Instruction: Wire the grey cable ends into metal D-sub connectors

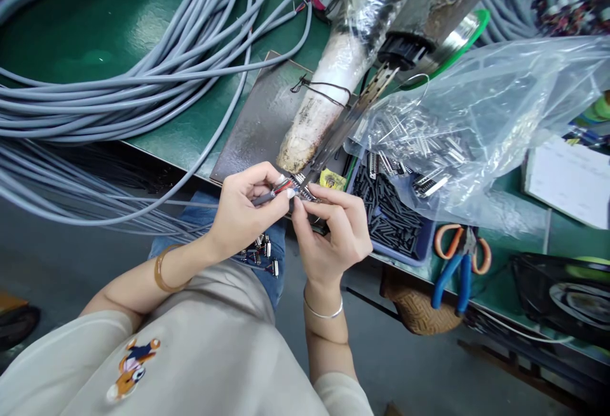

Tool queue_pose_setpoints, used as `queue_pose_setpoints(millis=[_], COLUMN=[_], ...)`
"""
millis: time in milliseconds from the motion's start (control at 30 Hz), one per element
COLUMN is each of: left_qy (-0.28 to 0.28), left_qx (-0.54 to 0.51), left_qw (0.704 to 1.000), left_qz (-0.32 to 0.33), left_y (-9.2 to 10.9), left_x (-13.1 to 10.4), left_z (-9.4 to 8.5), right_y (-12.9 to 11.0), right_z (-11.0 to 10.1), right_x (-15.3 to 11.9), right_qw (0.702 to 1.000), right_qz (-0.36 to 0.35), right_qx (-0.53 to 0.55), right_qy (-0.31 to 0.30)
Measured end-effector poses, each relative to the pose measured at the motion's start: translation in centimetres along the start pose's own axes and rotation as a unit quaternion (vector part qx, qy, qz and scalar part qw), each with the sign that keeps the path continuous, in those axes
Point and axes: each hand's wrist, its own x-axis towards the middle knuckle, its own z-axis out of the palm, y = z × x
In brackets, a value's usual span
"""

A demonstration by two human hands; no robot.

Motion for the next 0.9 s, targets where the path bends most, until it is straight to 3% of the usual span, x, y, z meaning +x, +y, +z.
queue_pose_setpoints(millis=[267, 533, 633, 700, 767, 833, 900], left_qy=[-0.035, -0.052, -0.08, -0.111, -0.135, -0.142, -0.141], left_qx=[-0.032, -0.073, -0.145, -0.186, -0.207, -0.207, -0.198], left_qw=[0.998, 0.995, 0.983, 0.97, 0.961, 0.96, 0.962], left_qz=[-0.052, -0.048, -0.082, -0.111, -0.124, -0.125, -0.121], left_y=[-0.6, -0.7, -0.7, -0.8, -0.9, -0.8, -0.6], left_x=[-0.3, -1.9, -2.5, -2.9, -3.3, -3.7, -4.2], left_z=[-0.6, -1.2, -1.9, -2.4, -2.8, -3.0, -3.1], right_y=[0.3, -1.4, -2.2, -2.5, -2.7, -3.1, -3.7], right_z=[-0.1, -0.9, -1.3, -1.7, -2.2, -3.1, -4.2], right_x=[-1.1, -2.0, -2.4, -2.7, -2.9, -3.2, -3.4], right_qw=[0.995, 0.993, 1.0, 0.989, 0.972, 0.977, 0.982], right_qz=[-0.089, -0.099, 0.005, 0.113, 0.177, 0.178, 0.124], right_qx=[-0.051, -0.069, -0.004, 0.074, 0.117, 0.114, 0.091], right_qy=[-0.016, 0.011, -0.008, -0.065, -0.095, -0.034, 0.109])
